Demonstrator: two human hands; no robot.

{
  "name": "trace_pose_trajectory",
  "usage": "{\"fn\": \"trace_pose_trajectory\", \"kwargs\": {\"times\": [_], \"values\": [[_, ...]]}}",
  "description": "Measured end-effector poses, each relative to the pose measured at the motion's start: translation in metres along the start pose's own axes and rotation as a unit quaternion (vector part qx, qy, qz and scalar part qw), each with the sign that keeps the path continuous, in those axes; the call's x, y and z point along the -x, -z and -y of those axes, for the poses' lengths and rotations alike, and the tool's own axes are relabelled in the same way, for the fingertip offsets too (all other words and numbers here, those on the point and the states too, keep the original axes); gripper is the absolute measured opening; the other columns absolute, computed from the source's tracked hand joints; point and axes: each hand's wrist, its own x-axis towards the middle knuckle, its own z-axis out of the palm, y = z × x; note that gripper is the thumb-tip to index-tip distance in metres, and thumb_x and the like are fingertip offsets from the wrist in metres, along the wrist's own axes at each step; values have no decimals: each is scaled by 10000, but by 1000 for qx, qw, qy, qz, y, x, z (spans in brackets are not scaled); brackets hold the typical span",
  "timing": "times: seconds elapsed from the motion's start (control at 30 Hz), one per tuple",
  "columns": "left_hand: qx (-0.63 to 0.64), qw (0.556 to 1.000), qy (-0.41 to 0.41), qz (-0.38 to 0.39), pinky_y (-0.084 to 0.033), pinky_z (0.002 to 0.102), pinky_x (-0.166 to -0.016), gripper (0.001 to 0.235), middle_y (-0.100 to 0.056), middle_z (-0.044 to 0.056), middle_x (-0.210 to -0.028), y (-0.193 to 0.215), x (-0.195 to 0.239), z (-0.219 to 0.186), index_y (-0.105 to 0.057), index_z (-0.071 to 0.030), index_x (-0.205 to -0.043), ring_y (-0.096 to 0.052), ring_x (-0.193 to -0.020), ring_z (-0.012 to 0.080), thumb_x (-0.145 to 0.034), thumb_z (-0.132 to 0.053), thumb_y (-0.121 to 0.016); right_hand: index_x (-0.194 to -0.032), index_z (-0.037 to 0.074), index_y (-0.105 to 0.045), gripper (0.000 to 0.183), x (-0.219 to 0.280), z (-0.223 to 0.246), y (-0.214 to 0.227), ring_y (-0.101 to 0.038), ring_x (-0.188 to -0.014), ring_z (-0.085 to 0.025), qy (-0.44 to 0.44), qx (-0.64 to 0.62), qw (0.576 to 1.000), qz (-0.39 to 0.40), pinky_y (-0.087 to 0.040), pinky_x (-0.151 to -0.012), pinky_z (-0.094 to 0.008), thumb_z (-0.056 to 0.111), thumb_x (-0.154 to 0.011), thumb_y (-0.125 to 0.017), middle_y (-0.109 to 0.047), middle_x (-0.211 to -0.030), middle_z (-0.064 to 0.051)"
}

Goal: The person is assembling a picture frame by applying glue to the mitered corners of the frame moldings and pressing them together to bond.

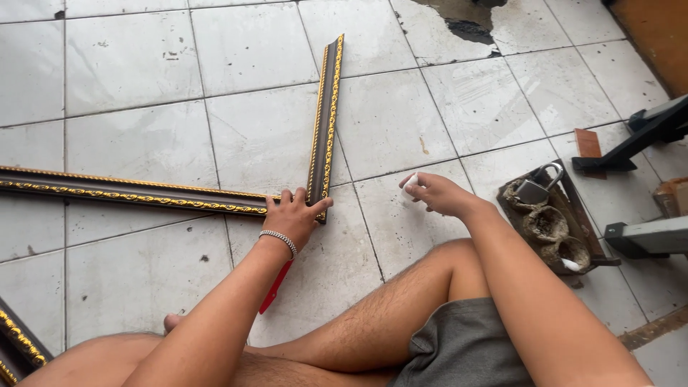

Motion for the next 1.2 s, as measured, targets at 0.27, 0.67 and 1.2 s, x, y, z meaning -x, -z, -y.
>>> {"fn": "trace_pose_trajectory", "kwargs": {"times": [0.27,0.67,1.2], "values": [[15,1000,-5,-15,-292,652,-906,428,-396,75,-1097,-9,-3,2,-379,-378,-1187,-410,-1082,319,-824,-274,-581,-973,58,-580,219,28,50,-53,-627,-649,-245,127,122,984,39,-498,-607,-346,223,-835,-539,-668,-747,-142],[17,999,-13,-34,-303,656,-891,413,-398,90,-1112,-19,-7,4,-398,-363,-1162,-410,-1093,331,-815,-268,-600,-1016,111,-637,249,22,43,-95,-654,-817,-276,119,227,966,28,-530,-702,-362,257,-834,-550,-672,-845,-129],[16,998,-16,-54,-311,661,-879,458,-400,93,-1105,-20,-6,5,-389,-370,-1179,-418,-1069,324,-800,-265,-623,-1051,81,-636,325,16,49,-102,-636,-866,-333,93,228,969,17,-517,-747,-423,309,-842,-539,-664,-880,-170]]}}
